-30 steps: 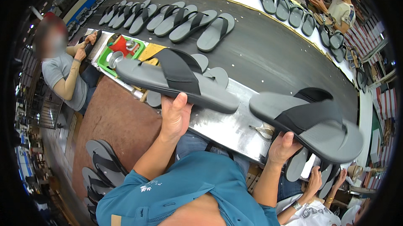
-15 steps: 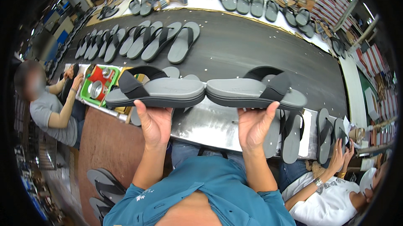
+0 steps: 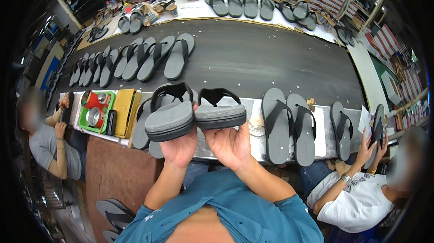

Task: The person picks up and inspects various sandals and flip-flops on a workbench, turning them over to view the soles and straps. They handle multiple pairs, comparing and arranging them while other workers assemble footwear in the background.

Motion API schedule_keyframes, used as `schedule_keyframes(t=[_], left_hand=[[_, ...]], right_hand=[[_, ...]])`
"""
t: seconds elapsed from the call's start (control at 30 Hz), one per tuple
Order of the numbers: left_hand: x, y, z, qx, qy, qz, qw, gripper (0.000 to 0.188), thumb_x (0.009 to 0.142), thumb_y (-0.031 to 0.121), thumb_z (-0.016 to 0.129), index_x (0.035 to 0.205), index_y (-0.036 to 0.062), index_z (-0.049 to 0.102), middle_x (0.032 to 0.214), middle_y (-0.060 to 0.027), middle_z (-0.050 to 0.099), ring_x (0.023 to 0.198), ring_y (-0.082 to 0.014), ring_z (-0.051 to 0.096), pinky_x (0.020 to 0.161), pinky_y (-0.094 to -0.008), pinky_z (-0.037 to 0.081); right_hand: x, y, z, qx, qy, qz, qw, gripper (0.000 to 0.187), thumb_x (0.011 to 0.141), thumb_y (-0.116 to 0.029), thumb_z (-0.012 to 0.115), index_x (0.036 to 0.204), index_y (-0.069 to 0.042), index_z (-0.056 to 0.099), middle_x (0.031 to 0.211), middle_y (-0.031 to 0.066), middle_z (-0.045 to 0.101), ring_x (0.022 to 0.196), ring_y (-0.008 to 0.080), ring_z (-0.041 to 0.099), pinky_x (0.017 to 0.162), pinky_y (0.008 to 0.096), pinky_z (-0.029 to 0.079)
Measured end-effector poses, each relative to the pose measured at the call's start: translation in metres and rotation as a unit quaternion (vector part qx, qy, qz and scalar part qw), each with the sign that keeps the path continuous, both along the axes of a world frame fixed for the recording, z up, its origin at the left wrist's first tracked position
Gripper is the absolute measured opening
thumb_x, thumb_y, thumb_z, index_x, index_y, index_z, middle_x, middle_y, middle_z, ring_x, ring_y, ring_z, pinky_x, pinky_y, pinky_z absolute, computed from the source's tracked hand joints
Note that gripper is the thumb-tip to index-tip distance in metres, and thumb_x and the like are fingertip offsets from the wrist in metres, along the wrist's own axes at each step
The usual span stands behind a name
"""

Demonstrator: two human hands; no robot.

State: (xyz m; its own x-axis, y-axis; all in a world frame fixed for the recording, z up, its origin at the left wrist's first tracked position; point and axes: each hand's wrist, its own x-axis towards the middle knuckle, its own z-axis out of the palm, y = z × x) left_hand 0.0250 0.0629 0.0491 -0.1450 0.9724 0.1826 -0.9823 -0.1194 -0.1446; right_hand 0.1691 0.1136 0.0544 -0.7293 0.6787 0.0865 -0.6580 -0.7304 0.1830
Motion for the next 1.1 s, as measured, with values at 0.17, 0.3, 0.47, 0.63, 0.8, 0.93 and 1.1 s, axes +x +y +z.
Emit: schedule_keyframes(t=[0.17, 0.3, 0.47, 0.63, 0.8, 0.93, 1.1], left_hand=[[0.002, -0.001, -0.001, 0.029, -0.003, -0.021, 0.999, 0.053, 0.099, 0.037, 0.049, 0.139, 0.0021, 0.047, 0.147, -0.0221, 0.041, 0.142, -0.0401, 0.030, 0.116, -0.0473, 0.033], [0.000, -0.001, -0.002, 0.042, 0.002, -0.023, 0.999, 0.053, 0.099, 0.036, 0.050, 0.139, 0.0023, 0.046, 0.148, -0.0219, 0.040, 0.142, -0.0399, 0.030, 0.115, -0.0477, 0.034], [0.001, -0.001, -0.001, 0.022, 0.010, -0.011, 1.000, 0.053, 0.098, 0.037, 0.050, 0.138, 0.0031, 0.047, 0.147, -0.0220, 0.042, 0.140, -0.0402, 0.033, 0.115, -0.0471, 0.035], [0.002, -0.002, 0.000, 0.019, 0.002, -0.024, 1.000, 0.056, 0.097, 0.040, 0.051, 0.138, 0.0020, 0.047, 0.146, -0.0227, 0.043, 0.139, -0.0399, 0.036, 0.115, -0.0461, 0.035], [0.003, -0.001, 0.000, -0.004, -0.009, -0.039, 0.999, 0.056, 0.097, 0.041, 0.051, 0.137, 0.0011, 0.048, 0.145, -0.0228, 0.044, 0.139, -0.0396, 0.036, 0.114, -0.0467, 0.036], [0.006, 0.001, 0.001, -0.005, 0.008, -0.015, 1.000, 0.055, 0.097, 0.040, 0.051, 0.136, 0.0006, 0.049, 0.144, -0.0230, 0.045, 0.139, -0.0399, 0.036, 0.113, -0.0474, 0.038], [0.005, -0.002, 0.003, 0.008, -0.017, -0.054, 0.998, 0.059, 0.097, 0.043, 0.052, 0.138, 0.0010, 0.047, 0.144, -0.0227, 0.045, 0.138, -0.0399, 0.038, 0.113, -0.0485, 0.038]], right_hand=[[0.003, 0.000, 0.001, -0.006, -0.020, -0.002, 1.000, 0.063, 0.096, -0.055, 0.050, 0.137, -0.007, 0.046, 0.142, 0.0158, 0.047, 0.131, 0.0298, 0.047, 0.110, 0.0392, 0.043], [0.002, -0.002, 0.007, -0.007, -0.061, -0.020, 0.998, 0.062, 0.096, -0.055, 0.050, 0.135, -0.007, 0.047, 0.141, 0.0158, 0.049, 0.130, 0.0301, 0.048, 0.108, 0.0394, 0.045], [0.004, -0.001, 0.001, -0.012, -0.059, -0.018, 0.998, 0.059, 0.096, -0.053, 0.052, 0.134, -0.007, 0.049, 0.140, 0.0162, 0.050, 0.130, 0.0314, 0.048, 0.107, 0.0414, 0.046], [0.006, -0.003, -0.002, -0.007, -0.004, -0.009, 1.000, 0.059, 0.096, -0.046, 0.054, 0.135, -0.002, 0.047, 0.142, 0.0194, 0.046, 0.132, 0.0361, 0.045, 0.108, 0.0440, 0.045], [0.008, -0.003, -0.001, -0.010, -0.028, -0.010, 0.999, 0.062, 0.096, -0.047, 0.055, 0.137, -0.002, 0.045, 0.144, 0.0206, 0.044, 0.132, 0.0358, 0.045, 0.108, 0.0437, 0.046], [0.008, -0.003, 0.003, -0.011, -0.021, -0.009, 1.000, 0.065, 0.095, -0.051, 0.055, 0.136, -0.003, 0.046, 0.143, 0.0196, 0.045, 0.131, 0.0340, 0.047, 0.107, 0.0427, 0.047], [0.013, -0.002, 0.004, -0.008, -0.076, -0.009, 0.997, 0.064, 0.096, -0.057, 0.049, 0.135, -0.008, 0.049, 0.140, 0.0141, 0.051, 0.127, 0.0294, 0.051, 0.106, 0.0434, 0.045]])
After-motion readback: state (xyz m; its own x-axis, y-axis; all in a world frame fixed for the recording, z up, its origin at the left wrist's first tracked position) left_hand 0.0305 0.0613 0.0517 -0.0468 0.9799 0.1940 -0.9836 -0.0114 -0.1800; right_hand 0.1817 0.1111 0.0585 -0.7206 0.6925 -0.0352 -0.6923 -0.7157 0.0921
